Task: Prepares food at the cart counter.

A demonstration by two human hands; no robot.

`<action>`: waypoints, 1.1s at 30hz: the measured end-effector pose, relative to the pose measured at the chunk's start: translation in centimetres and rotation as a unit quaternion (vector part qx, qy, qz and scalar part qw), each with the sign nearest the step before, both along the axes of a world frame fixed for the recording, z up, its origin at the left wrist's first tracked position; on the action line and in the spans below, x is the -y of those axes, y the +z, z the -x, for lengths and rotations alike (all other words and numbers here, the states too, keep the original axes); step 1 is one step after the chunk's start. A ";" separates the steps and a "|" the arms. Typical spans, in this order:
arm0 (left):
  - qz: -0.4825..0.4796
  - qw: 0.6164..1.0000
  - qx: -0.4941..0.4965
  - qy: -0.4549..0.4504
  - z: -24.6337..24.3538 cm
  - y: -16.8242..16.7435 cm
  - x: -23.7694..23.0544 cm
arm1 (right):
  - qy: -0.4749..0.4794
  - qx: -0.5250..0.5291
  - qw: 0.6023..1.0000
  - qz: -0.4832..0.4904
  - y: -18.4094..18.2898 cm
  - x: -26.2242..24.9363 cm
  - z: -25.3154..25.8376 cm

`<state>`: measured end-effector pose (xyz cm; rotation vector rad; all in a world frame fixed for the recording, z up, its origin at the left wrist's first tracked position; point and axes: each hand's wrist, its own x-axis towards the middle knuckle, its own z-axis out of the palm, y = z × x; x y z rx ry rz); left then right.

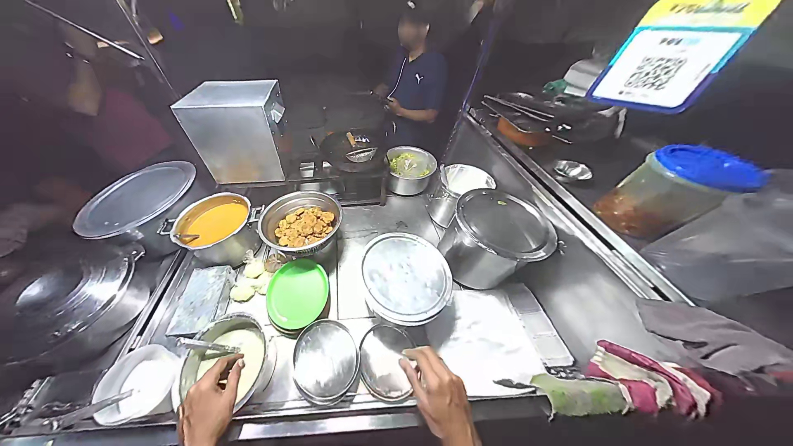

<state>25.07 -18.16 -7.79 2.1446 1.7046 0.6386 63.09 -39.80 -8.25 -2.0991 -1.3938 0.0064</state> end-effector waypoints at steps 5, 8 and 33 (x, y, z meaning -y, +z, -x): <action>-0.007 1.000 0.014 -0.011 0.0 0.2 0.2 | -0.093 0.011 0.996 -0.006 -0.5 2.5 -7.1; 0.001 1.000 0.017 -0.015 0.0 0.3 0.1 | -0.098 -0.002 0.995 -0.013 -1.2 2.6 -8.4; 0.153 0.988 -0.010 0.019 -0.9 1.3 -1.1 | -0.141 -0.091 0.984 0.066 -0.9 1.6 -8.2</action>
